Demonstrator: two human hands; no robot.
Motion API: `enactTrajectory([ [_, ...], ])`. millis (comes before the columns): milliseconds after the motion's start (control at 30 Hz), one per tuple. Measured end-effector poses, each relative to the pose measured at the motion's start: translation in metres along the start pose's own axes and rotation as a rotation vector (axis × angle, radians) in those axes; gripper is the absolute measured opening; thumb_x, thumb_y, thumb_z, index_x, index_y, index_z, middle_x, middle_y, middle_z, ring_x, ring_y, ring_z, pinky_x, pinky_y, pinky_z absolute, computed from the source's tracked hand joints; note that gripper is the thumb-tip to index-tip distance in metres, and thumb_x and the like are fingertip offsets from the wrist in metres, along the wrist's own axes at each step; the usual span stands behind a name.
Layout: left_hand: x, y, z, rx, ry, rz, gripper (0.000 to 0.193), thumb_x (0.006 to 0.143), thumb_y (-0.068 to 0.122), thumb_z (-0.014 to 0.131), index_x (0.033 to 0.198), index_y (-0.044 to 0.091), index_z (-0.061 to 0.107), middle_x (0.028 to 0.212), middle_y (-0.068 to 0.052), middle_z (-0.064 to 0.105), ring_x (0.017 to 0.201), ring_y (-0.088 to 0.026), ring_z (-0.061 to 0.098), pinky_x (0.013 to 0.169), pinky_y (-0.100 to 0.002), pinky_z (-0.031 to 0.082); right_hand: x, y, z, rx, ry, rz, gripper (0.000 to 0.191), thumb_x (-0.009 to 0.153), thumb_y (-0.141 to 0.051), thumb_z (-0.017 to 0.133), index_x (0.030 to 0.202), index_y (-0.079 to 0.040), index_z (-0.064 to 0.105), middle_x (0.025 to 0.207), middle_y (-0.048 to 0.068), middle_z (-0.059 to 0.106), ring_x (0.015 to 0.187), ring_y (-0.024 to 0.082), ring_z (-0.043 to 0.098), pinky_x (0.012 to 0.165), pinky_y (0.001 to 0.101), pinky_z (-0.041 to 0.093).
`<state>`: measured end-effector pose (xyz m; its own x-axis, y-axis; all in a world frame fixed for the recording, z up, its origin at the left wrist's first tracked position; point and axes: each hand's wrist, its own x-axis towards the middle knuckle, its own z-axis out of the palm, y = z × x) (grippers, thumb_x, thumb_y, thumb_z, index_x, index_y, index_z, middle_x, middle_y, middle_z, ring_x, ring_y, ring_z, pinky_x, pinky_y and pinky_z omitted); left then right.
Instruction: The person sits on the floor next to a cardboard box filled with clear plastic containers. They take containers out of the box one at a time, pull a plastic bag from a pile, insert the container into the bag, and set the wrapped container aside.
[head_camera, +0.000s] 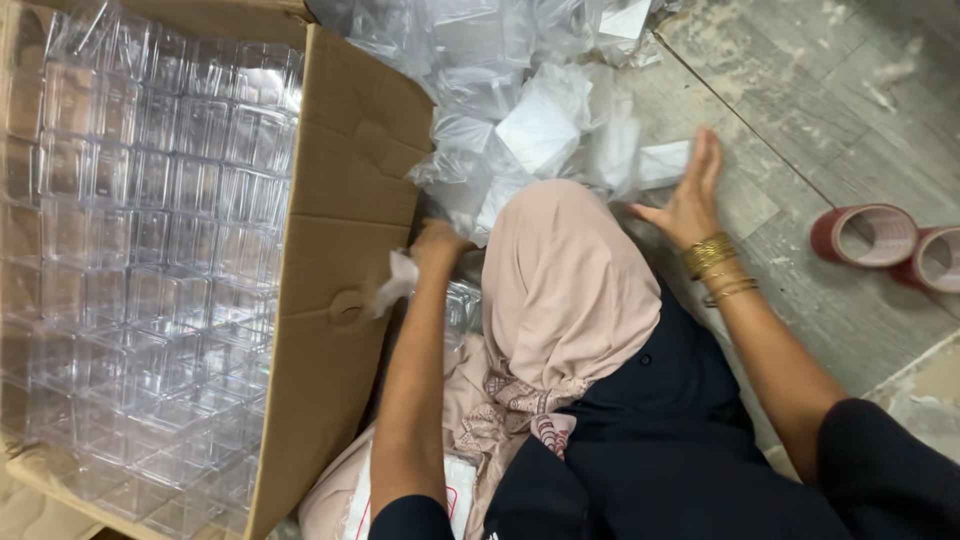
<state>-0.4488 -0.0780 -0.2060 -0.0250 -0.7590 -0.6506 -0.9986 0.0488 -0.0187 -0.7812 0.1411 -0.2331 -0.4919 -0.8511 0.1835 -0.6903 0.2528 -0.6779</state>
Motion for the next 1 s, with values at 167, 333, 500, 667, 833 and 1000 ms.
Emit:
enactTrajectory([
  [167, 0.017, 0.04, 0.009, -0.145, 0.2, -0.036, 0.059, 0.093, 0.029, 0.065, 0.136, -0.003, 0.042, 0.12, -0.023, 0.069, 0.111, -0.041, 0.069, 0.092, -0.05, 0.054, 0.052, -0.03, 0.038, 0.134, 0.076, -0.048, 0.145, 0.064, -0.01, 0.101, 0.167, -0.006, -0.001, 0.166, 0.031, 0.003, 0.157, 0.05, 0.016, 0.13, 0.053, 0.03],
  [333, 0.02, 0.065, -0.006, -0.166, 0.326, 0.044, 0.045, 0.097, 0.019, 0.06, 0.135, -0.003, 0.049, 0.116, -0.025, 0.074, 0.107, -0.043, 0.072, 0.091, -0.051, 0.057, 0.125, -0.044, 0.051, 0.21, 0.057, 0.02, 0.127, 0.066, 0.013, 0.074, 0.168, -0.011, 0.002, 0.168, 0.03, 0.006, 0.159, 0.049, 0.018, 0.117, 0.0437, 0.046],
  [500, 0.025, 0.103, -0.026, -0.235, 0.307, 0.1, 0.071, 0.077, 0.038, 0.083, 0.128, -0.002, 0.054, 0.116, -0.023, 0.072, 0.109, -0.041, 0.07, 0.095, -0.048, 0.055, 0.197, -0.032, 0.054, 0.046, 0.123, -0.176, 0.109, 0.084, 0.015, 0.074, 0.168, -0.008, 0.008, 0.165, 0.03, 0.017, 0.161, 0.05, 0.026, 0.125, 0.0414, 0.044],
  [667, 0.028, 0.119, -0.048, -0.239, 0.272, 0.102, 0.095, 0.064, 0.054, 0.093, 0.129, -0.003, 0.054, 0.119, -0.021, 0.072, 0.111, -0.036, 0.07, 0.095, -0.045, 0.056, 0.242, -0.03, 0.041, -0.021, -0.128, -0.106, 0.088, 0.094, -0.006, 0.078, 0.163, -0.006, 0.023, 0.16, 0.03, 0.032, 0.142, 0.048, 0.04, 0.119, 0.0441, 0.043],
  [833, 0.021, 0.118, -0.045, -0.235, 0.362, 0.116, 0.117, 0.06, 0.051, 0.095, 0.139, -0.008, 0.034, 0.111, -0.022, 0.071, 0.103, -0.039, 0.07, 0.086, -0.046, 0.056, 0.225, -0.03, 0.025, -0.037, -0.074, -0.286, 0.113, 0.078, 0.001, 0.081, 0.161, 0.009, 0.004, 0.162, 0.042, 0.015, 0.149, 0.059, 0.026, 0.126, 0.0493, 0.035],
  [1000, 0.017, 0.096, -0.041, -0.144, 0.258, 0.185, 0.09, 0.062, 0.038, 0.095, 0.122, -0.003, 0.043, 0.112, -0.023, 0.071, 0.106, -0.039, 0.07, 0.089, -0.045, 0.056, 0.091, -0.022, 0.018, -0.098, -0.283, 0.008, 0.102, 0.076, -0.032, 0.084, 0.153, -0.001, 0.025, 0.149, 0.03, 0.035, 0.136, 0.049, 0.038, 0.115, 0.056, 0.033],
])
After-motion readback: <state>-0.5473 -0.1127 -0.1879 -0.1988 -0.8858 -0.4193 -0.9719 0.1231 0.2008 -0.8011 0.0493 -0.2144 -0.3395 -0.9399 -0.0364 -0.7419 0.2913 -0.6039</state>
